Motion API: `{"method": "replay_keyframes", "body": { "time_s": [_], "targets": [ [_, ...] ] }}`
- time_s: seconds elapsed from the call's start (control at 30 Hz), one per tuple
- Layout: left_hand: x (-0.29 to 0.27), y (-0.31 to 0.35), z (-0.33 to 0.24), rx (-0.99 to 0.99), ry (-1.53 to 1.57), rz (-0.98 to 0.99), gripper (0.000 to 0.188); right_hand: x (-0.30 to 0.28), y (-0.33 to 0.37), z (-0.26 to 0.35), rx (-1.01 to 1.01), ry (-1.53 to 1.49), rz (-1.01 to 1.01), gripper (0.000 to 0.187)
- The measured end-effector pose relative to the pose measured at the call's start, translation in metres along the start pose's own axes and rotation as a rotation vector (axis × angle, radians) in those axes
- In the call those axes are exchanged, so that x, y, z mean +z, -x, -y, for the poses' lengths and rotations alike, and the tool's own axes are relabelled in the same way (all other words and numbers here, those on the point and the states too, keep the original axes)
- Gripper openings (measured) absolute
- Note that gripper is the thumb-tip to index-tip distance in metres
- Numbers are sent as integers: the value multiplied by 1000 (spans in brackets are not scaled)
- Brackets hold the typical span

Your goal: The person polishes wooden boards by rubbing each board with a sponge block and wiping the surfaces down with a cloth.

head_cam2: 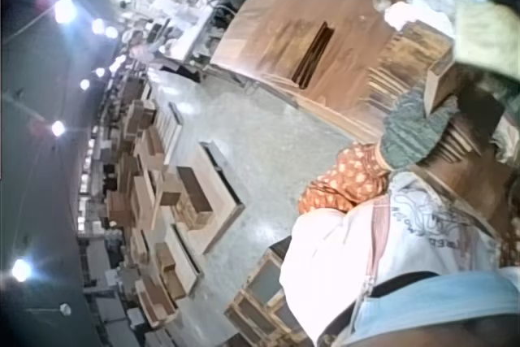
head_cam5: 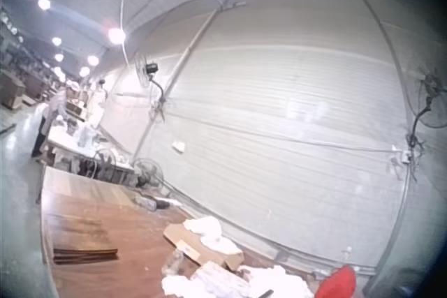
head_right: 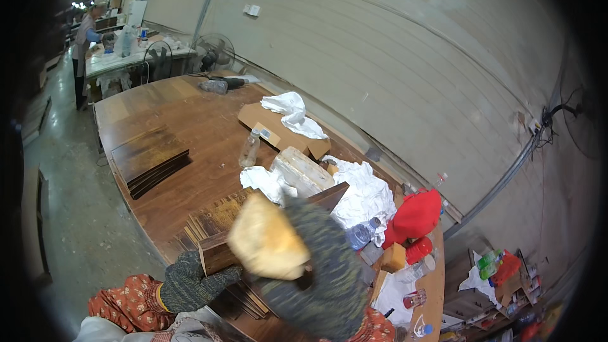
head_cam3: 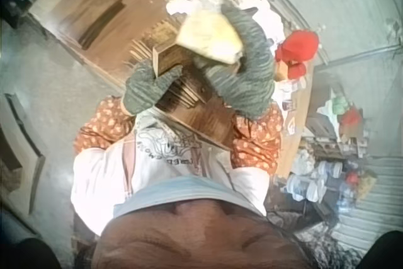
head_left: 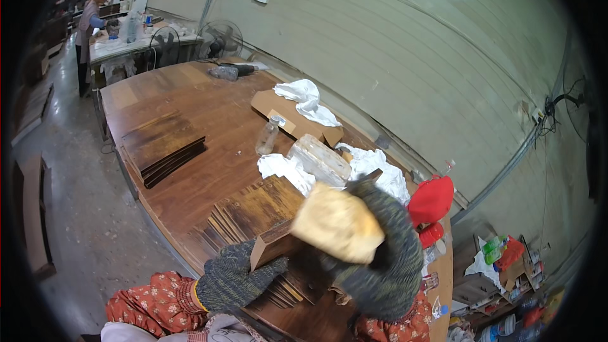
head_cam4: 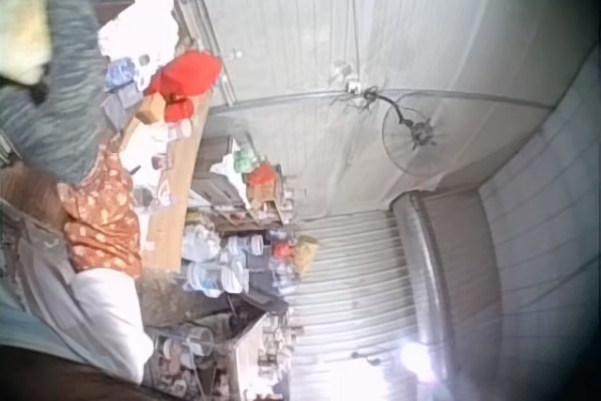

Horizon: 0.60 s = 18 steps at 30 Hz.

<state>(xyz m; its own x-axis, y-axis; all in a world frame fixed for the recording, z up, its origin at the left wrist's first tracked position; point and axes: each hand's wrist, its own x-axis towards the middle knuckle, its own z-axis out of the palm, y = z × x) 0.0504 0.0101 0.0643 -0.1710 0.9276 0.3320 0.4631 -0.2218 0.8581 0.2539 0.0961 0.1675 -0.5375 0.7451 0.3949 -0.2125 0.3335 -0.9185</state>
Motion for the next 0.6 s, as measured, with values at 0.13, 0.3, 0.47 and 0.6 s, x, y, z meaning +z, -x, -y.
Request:
{"method": "replay_keyframes", "body": {
  "time_s": [0.13,0.3,0.47,0.6],
  "targets": [
    [1,3,6,-169,-9,123,52,5,-2,3,-336,516,-75,75],
    [13,-5,20,380,120,-108,36,10,13,3,-473,729,110,82],
    [4,11,7,31,-17,-136,36,-10,-10,-15,-412,545,-28,73],
    [4,14,2,114,51,-183,36,-50,-40,-7,-248,666,-566,70]
  ]
}}
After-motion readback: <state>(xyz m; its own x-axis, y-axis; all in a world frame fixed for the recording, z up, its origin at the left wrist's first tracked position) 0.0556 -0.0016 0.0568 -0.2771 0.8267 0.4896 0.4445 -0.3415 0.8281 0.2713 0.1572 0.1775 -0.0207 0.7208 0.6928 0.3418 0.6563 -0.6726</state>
